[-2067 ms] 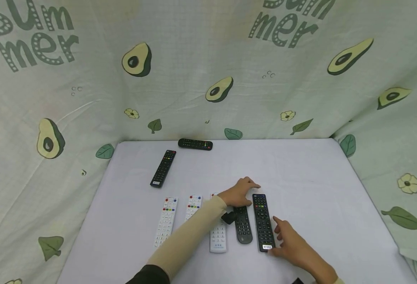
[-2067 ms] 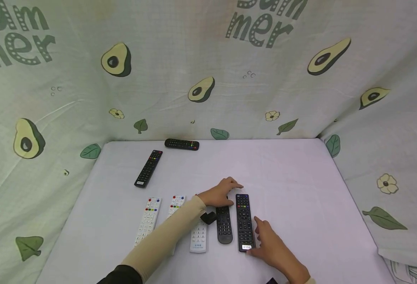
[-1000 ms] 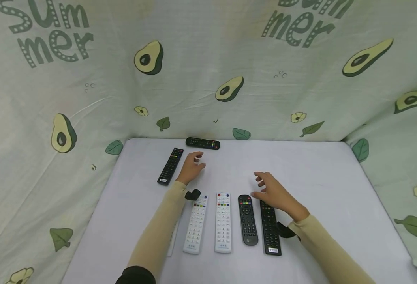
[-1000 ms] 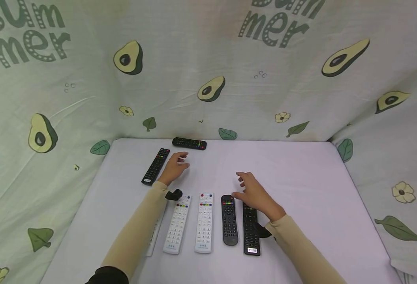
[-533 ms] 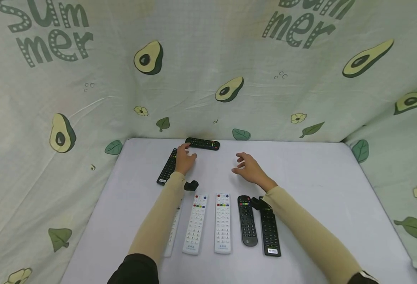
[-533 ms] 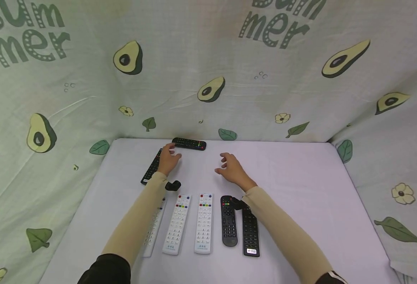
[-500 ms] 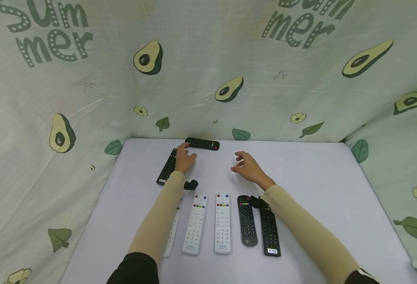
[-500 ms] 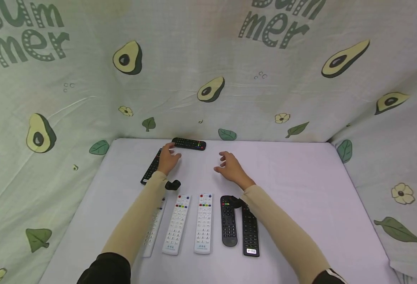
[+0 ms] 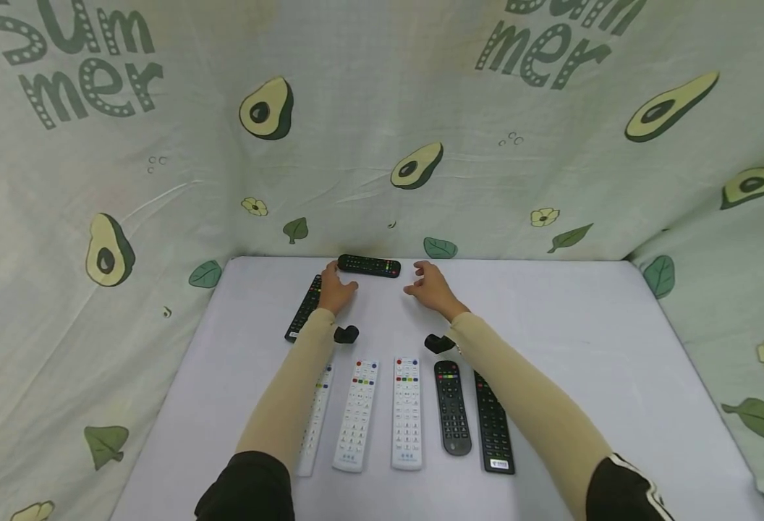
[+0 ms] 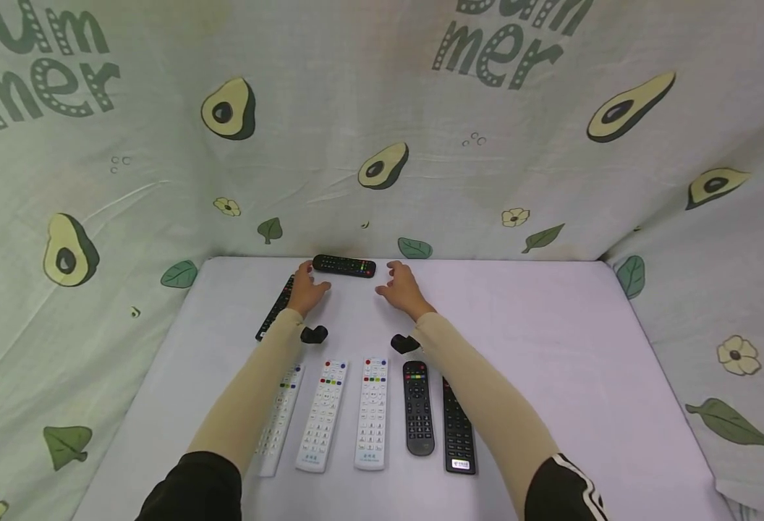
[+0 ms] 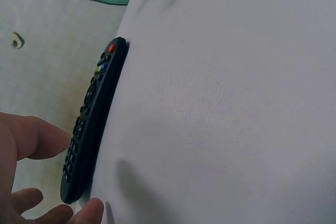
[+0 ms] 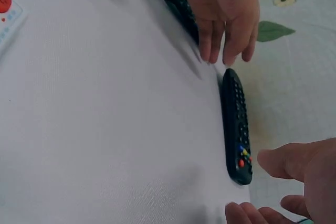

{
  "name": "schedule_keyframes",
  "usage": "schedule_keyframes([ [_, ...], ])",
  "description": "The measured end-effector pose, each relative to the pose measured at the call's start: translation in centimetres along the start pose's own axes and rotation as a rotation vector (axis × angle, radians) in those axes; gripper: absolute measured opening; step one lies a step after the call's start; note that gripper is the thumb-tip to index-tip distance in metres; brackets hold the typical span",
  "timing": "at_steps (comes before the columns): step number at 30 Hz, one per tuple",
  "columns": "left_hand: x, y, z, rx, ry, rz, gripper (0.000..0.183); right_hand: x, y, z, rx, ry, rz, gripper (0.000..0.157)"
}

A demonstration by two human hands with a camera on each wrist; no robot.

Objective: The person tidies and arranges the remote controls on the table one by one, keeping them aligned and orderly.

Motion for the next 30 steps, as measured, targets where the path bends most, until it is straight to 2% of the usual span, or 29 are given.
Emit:
schedule_keyframes([
  [10, 0.7, -0.1, 1.6, 0.055, 0.036, 0.008, 0.083, -0.4, -1.9, 2.7, 0.049, -0.055, -0.038, 0.073],
  [20, 0.3, 0.0, 2.1, 0.065, 0.029, 0.008, 0.081, 0.6, -3.1, 3.7, 0.08, -0.044, -0.022, 0.075],
  [24, 0.4, -0.2, 2.3, 0.065, 0.021, 0.013, 0.08, 0.6, -3.3, 3.8, 0.06, -0.051, -0.005, 0.076],
  [30, 1.0, -0.7, 2.4, 0.055, 0.041, -0.004, 0.084, 0.0, -3.2, 3.8, -0.018, -0.065, 0.043, 0.076],
])
Point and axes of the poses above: each hand's wrist, its own z-axis towards the middle knuckle, its own y-axis out of the back of the hand, x = y × z, the point moved 5 cm from there along z, towards the middle knuckle, and after that the axes turned 2 degrees about -z, right-handed, at the moved point
